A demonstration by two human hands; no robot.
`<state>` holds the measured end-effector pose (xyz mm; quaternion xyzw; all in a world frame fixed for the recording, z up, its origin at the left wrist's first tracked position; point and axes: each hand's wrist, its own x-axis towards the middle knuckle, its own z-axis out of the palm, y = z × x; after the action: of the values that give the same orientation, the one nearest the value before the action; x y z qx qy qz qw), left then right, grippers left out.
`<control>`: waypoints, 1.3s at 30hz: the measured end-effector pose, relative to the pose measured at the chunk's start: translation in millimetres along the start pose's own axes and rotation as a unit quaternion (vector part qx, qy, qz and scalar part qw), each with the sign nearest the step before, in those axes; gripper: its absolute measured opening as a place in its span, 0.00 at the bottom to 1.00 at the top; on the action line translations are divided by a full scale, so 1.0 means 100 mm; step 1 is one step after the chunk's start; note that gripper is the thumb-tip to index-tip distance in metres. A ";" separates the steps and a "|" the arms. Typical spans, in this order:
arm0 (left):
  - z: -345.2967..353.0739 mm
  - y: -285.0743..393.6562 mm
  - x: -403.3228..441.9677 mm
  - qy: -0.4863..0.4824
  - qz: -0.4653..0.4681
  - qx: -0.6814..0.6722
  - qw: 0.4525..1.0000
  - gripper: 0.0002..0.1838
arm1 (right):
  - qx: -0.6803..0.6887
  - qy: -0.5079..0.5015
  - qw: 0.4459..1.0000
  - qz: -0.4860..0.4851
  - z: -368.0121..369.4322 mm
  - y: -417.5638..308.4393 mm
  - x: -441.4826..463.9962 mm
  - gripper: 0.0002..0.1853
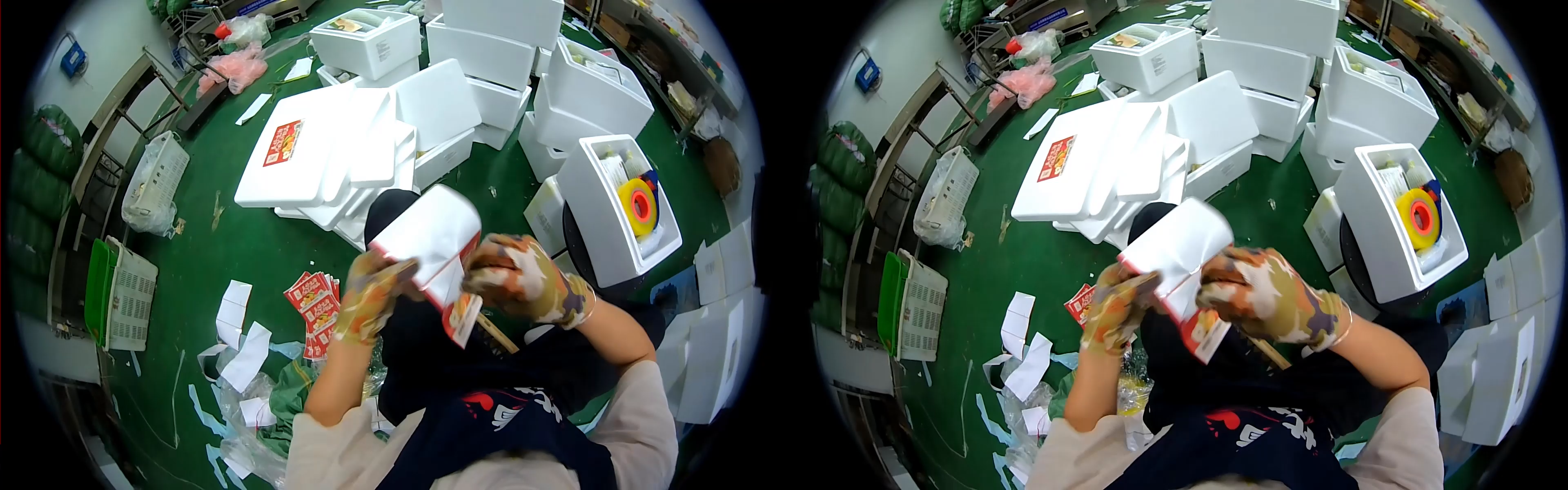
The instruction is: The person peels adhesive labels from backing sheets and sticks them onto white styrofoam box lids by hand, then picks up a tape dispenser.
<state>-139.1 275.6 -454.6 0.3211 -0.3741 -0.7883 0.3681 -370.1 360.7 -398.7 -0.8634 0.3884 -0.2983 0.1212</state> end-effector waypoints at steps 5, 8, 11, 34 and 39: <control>-1.48 0.02 -0.71 0.231 0.101 -0.003 0.968 0.12 | 0.332 0.188 0.907 0.177 -0.04 0.13 -0.23 0.05; -3.15 -0.01 -1.40 0.449 0.089 0.127 0.880 0.10 | 0.345 0.260 0.864 0.258 -0.24 0.57 -0.18 0.10; -4.19 -0.33 -1.65 0.707 0.182 0.020 0.683 0.22 | 0.250 0.211 0.907 0.265 -0.49 1.20 0.01 0.09; 0.57 0.58 6.17 -0.030 0.173 0.818 0.548 0.33 | -0.092 0.305 0.840 0.438 -0.80 1.91 -0.79 0.19; 2.11 1.55 4.80 -0.200 0.342 0.775 0.493 0.30 | -0.147 0.137 0.899 0.390 -1.10 1.50 -0.69 0.19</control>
<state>-502.3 -113.4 -329.2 0.1582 -0.9785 -0.0371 0.1274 -562.8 314.5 -406.2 -0.6014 0.7461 -0.2821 0.0452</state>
